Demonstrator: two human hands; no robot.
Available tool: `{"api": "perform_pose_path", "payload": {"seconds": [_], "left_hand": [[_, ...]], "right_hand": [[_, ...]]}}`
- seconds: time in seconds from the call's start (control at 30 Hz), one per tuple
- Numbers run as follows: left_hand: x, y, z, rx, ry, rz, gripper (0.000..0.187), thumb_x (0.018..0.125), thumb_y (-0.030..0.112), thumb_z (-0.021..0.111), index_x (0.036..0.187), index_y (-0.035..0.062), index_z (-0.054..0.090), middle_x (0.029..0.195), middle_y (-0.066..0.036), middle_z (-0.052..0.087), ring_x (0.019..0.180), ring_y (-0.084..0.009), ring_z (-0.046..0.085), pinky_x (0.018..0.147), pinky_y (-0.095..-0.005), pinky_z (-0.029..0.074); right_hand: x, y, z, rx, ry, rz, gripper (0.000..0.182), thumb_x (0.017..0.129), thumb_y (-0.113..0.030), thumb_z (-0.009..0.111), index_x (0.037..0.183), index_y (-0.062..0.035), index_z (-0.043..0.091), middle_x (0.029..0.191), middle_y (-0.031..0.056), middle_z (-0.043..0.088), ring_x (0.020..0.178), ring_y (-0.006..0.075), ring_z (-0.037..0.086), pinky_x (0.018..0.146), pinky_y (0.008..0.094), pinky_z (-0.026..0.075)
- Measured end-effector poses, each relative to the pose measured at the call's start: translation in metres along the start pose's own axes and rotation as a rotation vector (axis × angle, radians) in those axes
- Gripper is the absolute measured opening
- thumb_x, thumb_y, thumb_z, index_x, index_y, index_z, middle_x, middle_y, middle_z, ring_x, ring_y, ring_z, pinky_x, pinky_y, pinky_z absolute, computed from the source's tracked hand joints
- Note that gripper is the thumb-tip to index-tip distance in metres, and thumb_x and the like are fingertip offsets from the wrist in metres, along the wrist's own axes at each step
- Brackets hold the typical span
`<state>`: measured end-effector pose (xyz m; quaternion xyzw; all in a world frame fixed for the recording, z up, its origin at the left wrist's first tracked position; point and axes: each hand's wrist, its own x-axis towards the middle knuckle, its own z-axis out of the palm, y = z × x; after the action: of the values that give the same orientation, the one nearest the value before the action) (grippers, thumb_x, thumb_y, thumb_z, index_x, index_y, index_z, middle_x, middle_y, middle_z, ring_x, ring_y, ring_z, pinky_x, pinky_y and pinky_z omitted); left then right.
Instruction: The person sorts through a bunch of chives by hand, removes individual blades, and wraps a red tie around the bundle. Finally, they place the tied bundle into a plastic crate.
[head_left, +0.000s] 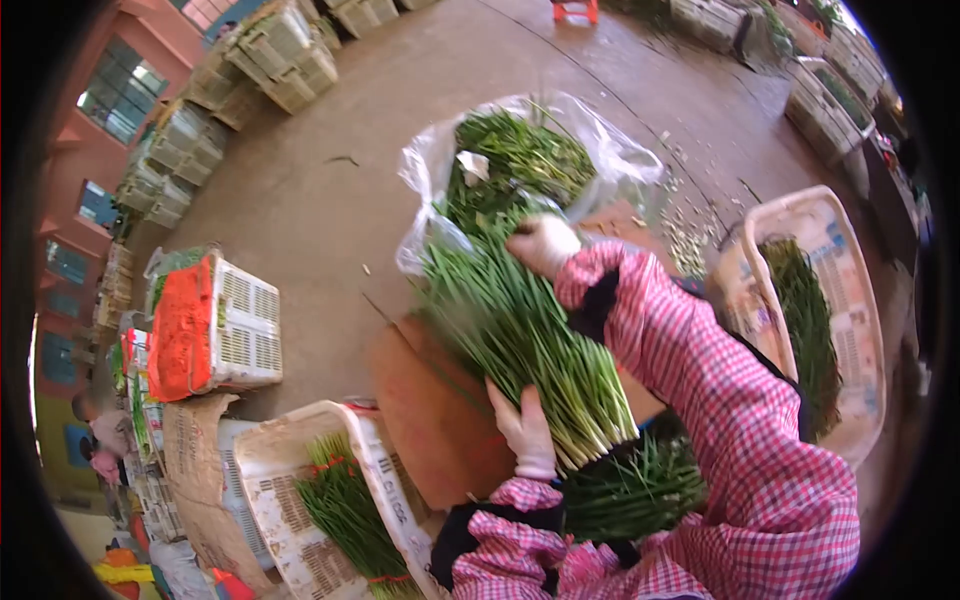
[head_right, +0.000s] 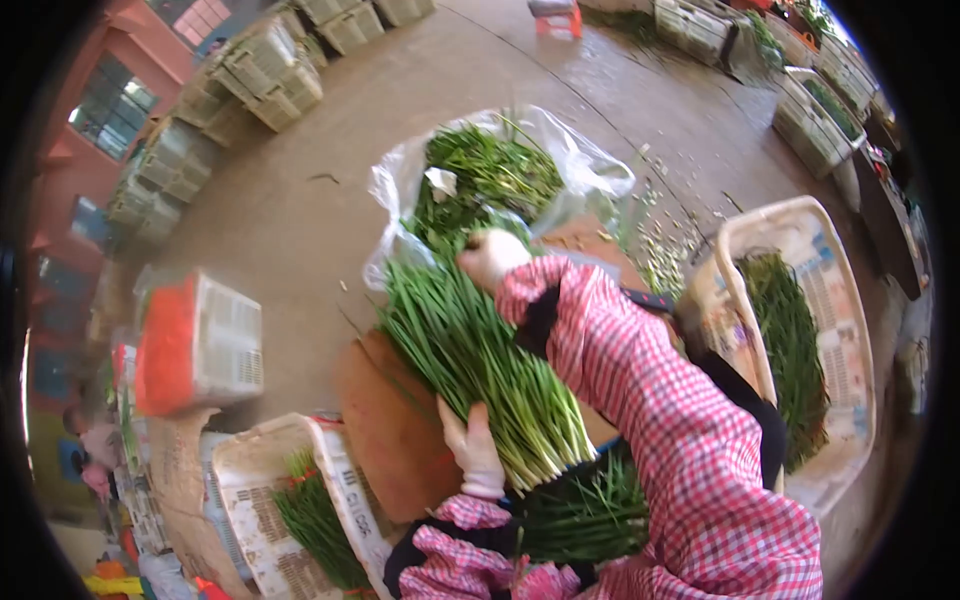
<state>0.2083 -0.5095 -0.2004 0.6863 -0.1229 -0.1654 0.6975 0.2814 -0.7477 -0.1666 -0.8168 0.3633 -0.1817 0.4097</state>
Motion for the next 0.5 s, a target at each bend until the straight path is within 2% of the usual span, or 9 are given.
{"api": "perform_pose_path", "payload": {"seconds": [0.07,0.1,0.2,0.23,0.27,0.3,0.37,0.43,0.5], "left_hand": [[0.000,-0.005,0.001,0.040,-0.069,0.001,0.061,0.085,0.015,0.055,0.137,-0.0036,0.031,0.128,-0.014,0.048,0.113,-0.0220,0.046,0.100,-0.0317,0.033],[-0.002,-0.004,0.000,0.081,-0.103,-0.036,0.061,0.085,0.015,0.056,0.137,-0.0035,0.031,0.129,-0.013,0.048,0.113,-0.0219,0.046,0.100,-0.0315,0.033],[-0.004,-0.007,-0.003,0.125,-0.152,-0.072,0.059,0.088,0.020,0.055,0.137,-0.0031,0.033,0.132,-0.013,0.045,0.116,-0.0216,0.043,0.102,-0.0305,0.031],[-0.003,-0.009,-0.005,0.185,-0.153,-0.061,0.060,0.088,0.024,0.055,0.135,-0.0055,0.033,0.137,-0.018,0.039,0.123,-0.0256,0.038,0.105,-0.0320,0.028],[-0.003,-0.014,-0.006,0.244,-0.153,-0.053,0.062,0.089,0.029,0.055,0.134,-0.0079,0.033,0.141,-0.022,0.032,0.129,-0.0296,0.033,0.107,-0.0336,0.025],[-0.001,-0.022,-0.007,0.247,-0.148,-0.068,0.057,0.091,0.029,0.053,0.132,-0.0070,0.037,0.142,-0.023,0.031,0.131,-0.0321,0.032,0.108,-0.0342,0.025],[-0.003,-0.021,-0.007,0.361,-0.164,0.005,0.055,0.091,0.028,0.052,0.133,-0.0039,0.037,0.143,-0.023,0.029,0.131,-0.0337,0.031,0.107,-0.0345,0.025],[-0.008,-0.016,-0.002,0.412,-0.175,0.046,0.054,0.092,0.027,0.052,0.134,-0.0024,0.037,0.143,-0.023,0.029,0.131,-0.0347,0.031,0.107,-0.0350,0.026],[-0.011,-0.015,0.007,0.569,-0.145,0.107,0.053,0.091,0.024,0.052,0.136,0.0013,0.035,0.143,-0.024,0.027,0.131,-0.0366,0.031,0.106,-0.0370,0.029]], "right_hand": [[0.014,0.028,-0.033,0.070,0.220,-0.110,0.025,0.072,-0.024,0.061,0.088,-0.0055,0.068,0.080,0.0174,0.065,0.073,0.0320,0.064,0.069,0.0391,0.050],[-0.005,0.010,-0.075,0.261,0.020,0.164,0.024,0.076,-0.020,0.060,0.095,-0.0064,0.067,0.080,0.0168,0.066,0.072,0.0296,0.065,0.068,0.0377,0.051],[-0.034,0.049,-0.119,-0.180,0.295,-0.223,0.039,0.079,-0.022,0.060,0.116,-0.0088,0.056,0.083,0.0166,0.066,0.074,0.0308,0.065,0.070,0.0393,0.050],[-0.059,0.042,-0.137,-0.098,0.156,-0.123,0.035,0.081,-0.022,0.058,0.114,-0.0084,0.058,0.081,0.0160,0.066,0.069,0.0262,0.065,0.064,0.0367,0.051],[-0.089,0.031,-0.151,0.125,-0.037,-0.014,0.038,0.083,-0.017,0.058,0.119,-0.0078,0.055,0.071,0.0052,0.060,0.054,0.0111,0.055,0.050,0.0271,0.046],[-0.116,0.030,-0.159,0.271,-0.212,0.121,0.032,0.086,-0.017,0.057,0.116,-0.0084,0.057,0.069,0.0007,0.059,0.053,0.0072,0.052,0.047,0.0232,0.044],[-0.168,0.038,-0.164,0.285,-0.407,0.221,0.025,0.086,-0.018,0.058,0.109,-0.0084,0.062,0.072,0.0002,0.060,0.054,0.0065,0.053,0.049,0.0224,0.046],[-0.212,0.052,-0.154,0.329,-0.441,0.252,0.028,0.085,-0.017,0.058,0.110,-0.0060,0.063,0.080,0.0011,0.063,0.065,0.0065,0.057,0.058,0.0233,0.049],[-0.239,0.081,-0.127,0.111,-0.257,0.052,0.034,0.084,-0.018,0.058,0.113,-0.0021,0.059,0.094,0.0138,0.067,0.089,0.0217,0.064,0.083,0.0318,0.048]]}}
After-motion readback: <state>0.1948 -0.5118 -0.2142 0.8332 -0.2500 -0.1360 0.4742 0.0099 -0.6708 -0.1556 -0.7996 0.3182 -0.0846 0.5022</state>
